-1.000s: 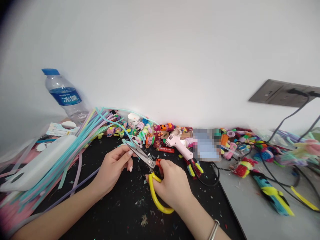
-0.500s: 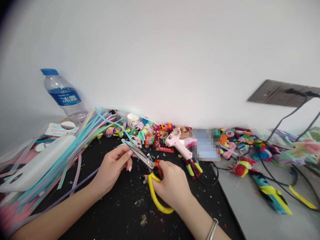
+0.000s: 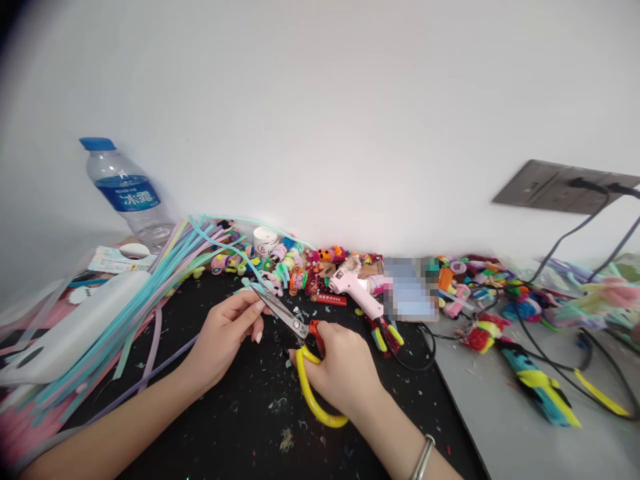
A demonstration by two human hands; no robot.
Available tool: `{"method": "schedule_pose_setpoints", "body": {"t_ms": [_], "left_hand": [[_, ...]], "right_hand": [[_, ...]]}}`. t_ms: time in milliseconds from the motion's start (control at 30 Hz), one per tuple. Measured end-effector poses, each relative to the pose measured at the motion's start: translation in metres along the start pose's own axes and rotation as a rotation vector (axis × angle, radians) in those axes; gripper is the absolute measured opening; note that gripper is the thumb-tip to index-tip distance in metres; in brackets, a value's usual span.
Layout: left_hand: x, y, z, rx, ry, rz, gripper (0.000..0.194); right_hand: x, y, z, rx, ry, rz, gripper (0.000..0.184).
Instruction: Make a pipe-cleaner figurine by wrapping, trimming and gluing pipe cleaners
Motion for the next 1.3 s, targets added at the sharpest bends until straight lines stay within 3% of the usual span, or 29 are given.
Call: {"method": "schedule_pose_setpoints", "body": {"t_ms": [267,567,867,1300], "left_hand": [[0.000,0.001,-0.004,-0.010,-0.015,-0.016,0.016],[-0.001,0.001,-0.003,-0.013,0.018,-0.022,0.017],[0.004,0.002,-0.001,-0.003,0.052,0.032,0.017],[0.014,0.009,-0.002,-0.010,0.218,0.079,0.020]], "right_hand": [[0.006,0.001,-0.003,0.006,0.025,0.014,0.039],[-0.010,-0.005,-0.023,0.119,0.094,-0.127,0.039],[-0.001,0.007,0.002,0.068,-0.053,-0.030,0.029],[0.006,0.007,0.007,0.089,-0.020,0.011,0.028]]}}
Point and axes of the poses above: each hand's wrist, its own y-axis away from the middle knuckle, its own x-axis out of the palm, z = x × y, the point moved 7 cm from there along -y, towards the middle knuckle, and after that the axes turned 1 degree about -x, right-handed, at the moved point
